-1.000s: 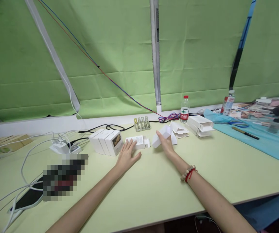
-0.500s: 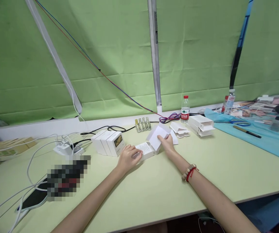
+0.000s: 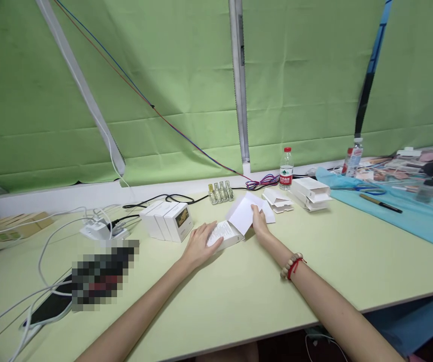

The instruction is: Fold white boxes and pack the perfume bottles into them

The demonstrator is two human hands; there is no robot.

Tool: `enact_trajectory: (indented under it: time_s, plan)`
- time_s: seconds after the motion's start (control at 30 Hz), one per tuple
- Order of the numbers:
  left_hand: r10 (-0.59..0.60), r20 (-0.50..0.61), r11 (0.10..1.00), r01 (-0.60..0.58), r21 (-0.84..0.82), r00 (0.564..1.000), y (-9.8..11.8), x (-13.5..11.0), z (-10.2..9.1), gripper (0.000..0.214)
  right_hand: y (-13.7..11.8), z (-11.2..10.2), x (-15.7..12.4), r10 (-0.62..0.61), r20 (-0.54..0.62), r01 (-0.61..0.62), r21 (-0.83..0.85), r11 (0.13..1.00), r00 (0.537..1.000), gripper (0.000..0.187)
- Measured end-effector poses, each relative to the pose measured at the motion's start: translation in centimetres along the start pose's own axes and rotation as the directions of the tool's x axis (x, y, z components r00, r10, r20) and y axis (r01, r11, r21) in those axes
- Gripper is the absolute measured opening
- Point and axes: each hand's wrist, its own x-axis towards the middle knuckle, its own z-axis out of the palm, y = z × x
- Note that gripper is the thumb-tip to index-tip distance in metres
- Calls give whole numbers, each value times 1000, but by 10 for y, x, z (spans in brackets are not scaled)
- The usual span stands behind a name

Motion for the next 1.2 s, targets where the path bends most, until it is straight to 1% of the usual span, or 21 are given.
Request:
enact_trajectory:
  time_s: [0.13,0.2,0.27,0.33,0.4,0.5,0.57,0.6,0.7,0.8,0.9,0.97,1.0,1.07,1.13,1.2]
  plan:
    - [-25,-21,1000,25,-19,999,2,0,-2,47,-3,-2,0,46,-25,-46,-1,999,999,27]
    - [-56,-70,998,54,-31,996,2,0,-1,49,-6,-3,-2,59,-29,-59,13,998,998,28]
    - [-88,-154,995,80,-54,984,1,0,1,53,-9,-3,-4,77,-12,-76,43,996,997,28]
    - [-123,-246,990,101,-100,961,-1,2,1,57,-11,-2,-7,91,10,-92,91,992,996,26]
    - [-172,-323,975,115,-187,930,-3,3,1,62,-13,-1,-9,95,24,-97,158,983,995,22]
    - [-303,-387,918,158,-364,871,-5,5,-1,65,-15,-1,-9,81,35,-87,266,960,996,17]
    - [-389,-389,864,184,-470,835,-5,6,-2,64,-15,-2,-9,70,52,-83,323,943,996,17]
    - [-419,-383,836,186,-515,823,-5,6,-3,64,-16,-2,-9,68,63,-85,344,935,996,20]
    - [-474,-346,758,174,-629,810,-6,5,-2,69,-17,-3,-11,75,98,-107,379,919,992,33]
    - [-497,-284,685,170,-708,820,-8,5,0,71,-19,-2,-14,80,112,-118,397,910,991,37]
    - [-479,-195,609,164,-776,856,-9,6,1,70,-19,-1,-15,74,112,-115,415,903,991,38]
    - [-477,-171,586,166,-793,862,-9,6,1,69,-20,-1,-16,74,109,-113,426,898,991,38]
    - [-480,-183,589,161,-792,858,-9,6,1,68,-19,-1,-16,74,108,-114,431,895,991,38]
    - [-482,-253,631,131,-765,839,-6,5,1,66,-19,-2,-15,78,113,-121,440,890,990,35]
    - [-444,-343,705,87,-704,827,-3,4,0,70,-18,-2,-15,90,124,-136,451,882,988,32]
    - [-381,-420,796,61,-602,824,0,3,0,80,-19,-1,-15,101,136,-154,465,872,985,28]
